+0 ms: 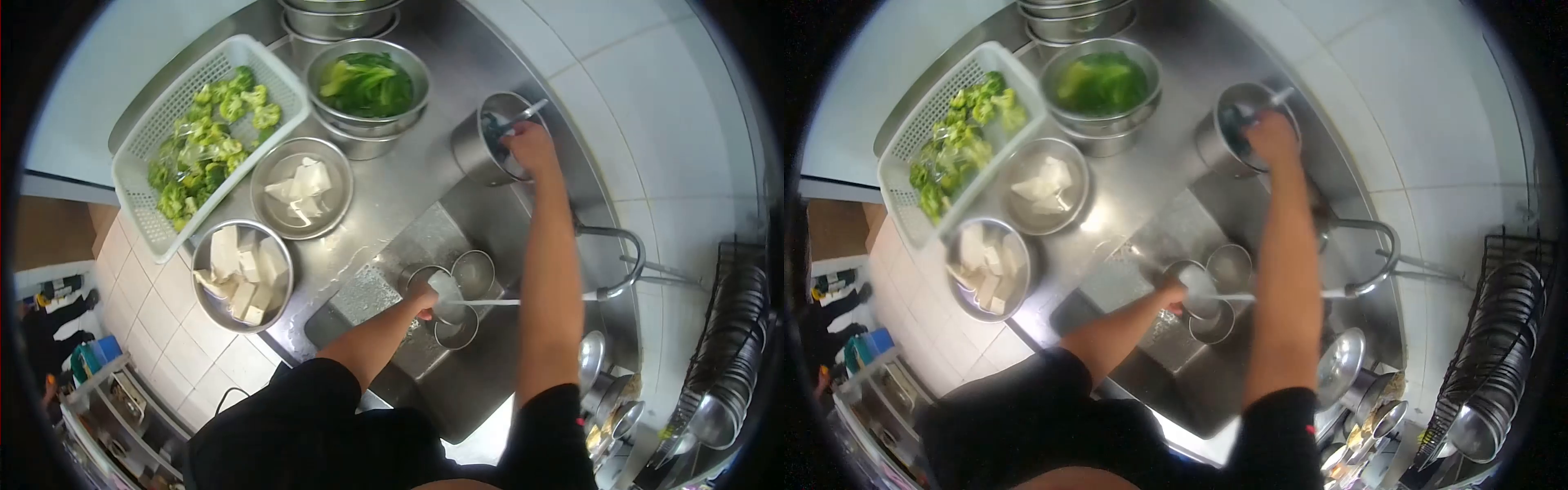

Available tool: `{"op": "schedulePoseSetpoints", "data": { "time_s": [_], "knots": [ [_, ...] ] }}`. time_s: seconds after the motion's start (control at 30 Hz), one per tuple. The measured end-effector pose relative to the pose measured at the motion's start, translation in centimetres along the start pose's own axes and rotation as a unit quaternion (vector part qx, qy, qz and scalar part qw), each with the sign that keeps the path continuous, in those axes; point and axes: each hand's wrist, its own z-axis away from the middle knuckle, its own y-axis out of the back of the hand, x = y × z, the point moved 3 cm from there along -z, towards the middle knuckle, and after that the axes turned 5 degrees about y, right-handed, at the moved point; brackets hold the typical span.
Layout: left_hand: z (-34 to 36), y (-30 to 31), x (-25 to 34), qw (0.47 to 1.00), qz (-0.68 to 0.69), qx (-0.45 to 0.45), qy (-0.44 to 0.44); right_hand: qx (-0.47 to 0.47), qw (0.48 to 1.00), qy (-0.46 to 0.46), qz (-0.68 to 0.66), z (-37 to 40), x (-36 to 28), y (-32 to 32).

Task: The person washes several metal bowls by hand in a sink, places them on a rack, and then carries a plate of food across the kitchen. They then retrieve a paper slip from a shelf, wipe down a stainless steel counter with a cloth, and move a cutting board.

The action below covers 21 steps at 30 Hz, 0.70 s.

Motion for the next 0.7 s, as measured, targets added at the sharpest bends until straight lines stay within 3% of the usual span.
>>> {"op": "schedulePoseSetpoints", "data": {
  "time_s": [0.03, 0.07, 0.1, 0.13, 0.17, 0.2, 0.3, 0.33, 0.4, 0.43, 0.47, 0.5, 0.53, 0.57, 0.6, 0.63, 0.7],
  "knots": [
    [-2.8, -1.5, -2.0, 0.993, 0.018, -0.112, 0.035, -0.006, 1.0, 0.002, 0.002, -1.5, 0.1, -1.0],
    [-4.0, -2.8, -3.3, 0.972, 0.034, -0.223, 0.068, -0.094, 0.995, -0.013, 0.022, -2.3, 0.5, -2.7],
    [-0.1, -1.5, -1.4, 0.975, -0.098, -0.197, 0.041, -0.178, 0.983, -0.032, 0.041, -2.9, 1.4, -4.3],
    [0.5, -1.1, -1.0, 0.961, -0.195, -0.196, 0.026, -0.176, 0.983, -0.039, 0.041, -3.9, 3.0, -6.1],
    [0.5, -1.6, -1.1, 0.936, -0.304, -0.09, -0.157, -0.154, 0.987, -0.055, -0.001, -4.7, 5.1, -8.2],
    [0.9, -2.4, -1.5, 0.857, -0.393, 0.019, -0.334, -0.131, 0.988, -0.071, -0.042, -4.7, 6.5, -8.9],
    [9.8, 1.2, 2.2, 0.838, -0.415, 0.034, -0.352, -0.142, 0.978, -0.142, -0.052, -0.7, -0.2, -0.1],
    [10.0, 1.7, 2.0, 0.834, -0.423, 0.028, -0.353, -0.138, 0.977, -0.151, -0.055, 0.5, -0.4, 1.6],
    [10.5, 3.2, 1.7, 0.779, -0.419, 0.072, -0.461, 0.001, 0.977, -0.104, -0.187, 2.8, 0.3, 4.5],
    [10.3, 3.8, 2.0, 0.774, -0.427, 0.064, -0.463, 0.112, 0.957, -0.142, -0.227, 4.2, 1.4, 4.4],
    [9.8, 4.7, 2.7, 0.83, -0.334, 0.044, -0.445, 0.119, 0.954, -0.151, -0.229, 5.9, 2.6, 4.4],
    [9.4, 5.4, 2.8, 0.878, -0.237, 0.021, -0.416, 0.151, 0.879, -0.156, -0.425, 8.7, 2.5, 4.2],
    [9.5, 6.5, 2.6, 0.837, -0.294, 0.122, -0.446, 0.179, 0.762, -0.154, -0.602, 11.8, 2.1, 3.7],
    [9.6, 7.3, 2.4, 0.782, -0.347, 0.218, -0.469, 0.184, 0.756, -0.169, -0.605, 14.9, 1.8, 2.9],
    [9.3, 8.0, 2.5, 0.843, -0.289, 0.238, -0.386, 0.171, 0.712, -0.168, -0.66, 18.4, 1.2, 1.6],
    [8.1, 9.2, 2.0, 0.882, -0.198, 0.213, -0.37, 0.161, 0.663, -0.171, -0.711, 21.8, 0.5, 0.1],
    [10.4, 9.9, 3.1, 0.912, -0.181, 0.199, -0.309, 0.261, 0.818, -0.085, -0.505, 27.6, 1.8, -8.0]
  ]
}}
